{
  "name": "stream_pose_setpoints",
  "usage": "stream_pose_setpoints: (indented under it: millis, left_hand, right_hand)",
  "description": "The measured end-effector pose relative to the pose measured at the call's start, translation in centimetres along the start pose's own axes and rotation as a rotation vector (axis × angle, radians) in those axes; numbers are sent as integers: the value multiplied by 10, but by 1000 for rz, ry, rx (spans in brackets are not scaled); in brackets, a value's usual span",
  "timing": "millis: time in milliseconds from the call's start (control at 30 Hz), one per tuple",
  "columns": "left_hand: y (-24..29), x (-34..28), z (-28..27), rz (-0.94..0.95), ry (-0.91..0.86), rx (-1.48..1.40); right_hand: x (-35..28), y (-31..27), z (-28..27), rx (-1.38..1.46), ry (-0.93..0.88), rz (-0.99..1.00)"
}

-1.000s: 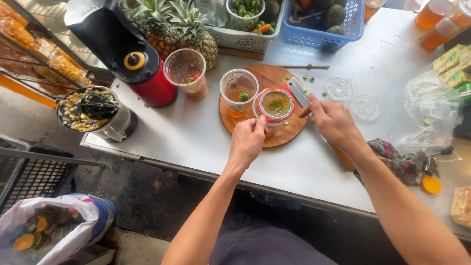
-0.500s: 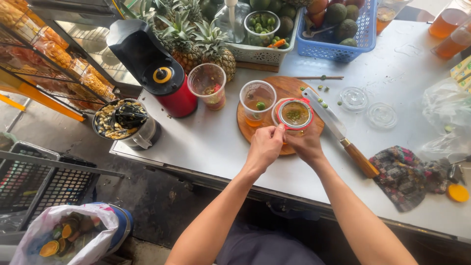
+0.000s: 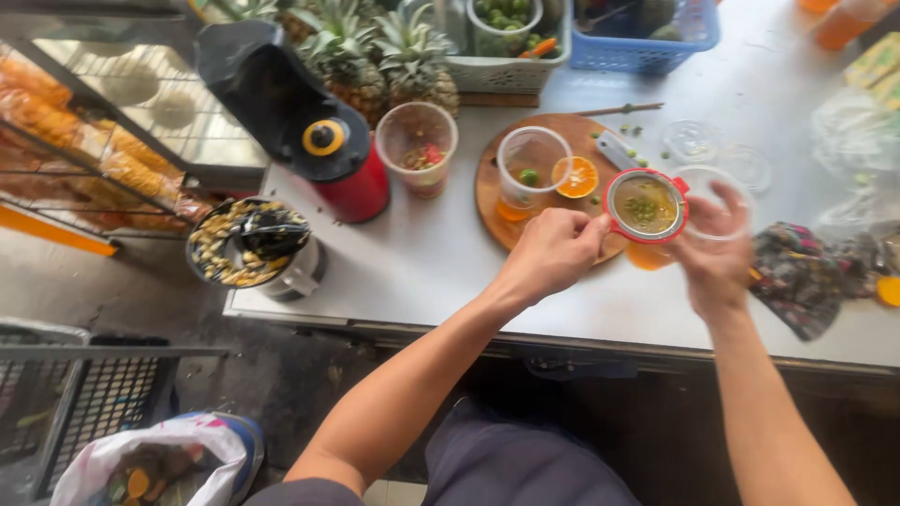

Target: Preparing a takeaway container of yellow rice with meat and vegetables, followed by making a citrus drink with ice.

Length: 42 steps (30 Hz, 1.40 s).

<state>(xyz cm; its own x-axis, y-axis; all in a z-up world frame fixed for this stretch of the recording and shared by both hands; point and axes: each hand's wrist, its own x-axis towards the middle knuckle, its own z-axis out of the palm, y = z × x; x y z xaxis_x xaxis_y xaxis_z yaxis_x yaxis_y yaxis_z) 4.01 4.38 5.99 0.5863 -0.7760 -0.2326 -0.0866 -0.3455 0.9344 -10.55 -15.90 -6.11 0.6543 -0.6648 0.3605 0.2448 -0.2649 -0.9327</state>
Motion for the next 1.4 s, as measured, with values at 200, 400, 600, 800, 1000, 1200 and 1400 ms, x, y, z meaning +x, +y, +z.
stream_pose_setpoints:
  millis: [200,400,600,800,1000,1200,1400]
  left_hand:
    - [-37,14,-73,-34,220,-225]
    - [-73,28,-159,-163,401,-178]
    - [-106,67,-174,49,273,1617]
    - [-27,86,4,573,4,722]
    - [13,-97,332,699,-735,47]
    - [-31,-204,562,618,-1005,-187]
    - [-126,-245,708,517,-992,-206]
  right_hand:
    - [-35,-47,-41,-3,252,199]
    - [-82,-51,-52,-114,319,134]
    - [-153,-62,-83,-92,660,210]
    - [-221,-80,-131,-127,801,120]
    - [-317,-136,-216,-178,844,70]
    - [-447,-168,-319,-322,782,101]
    - [-604,-90,-426,-21,771,256]
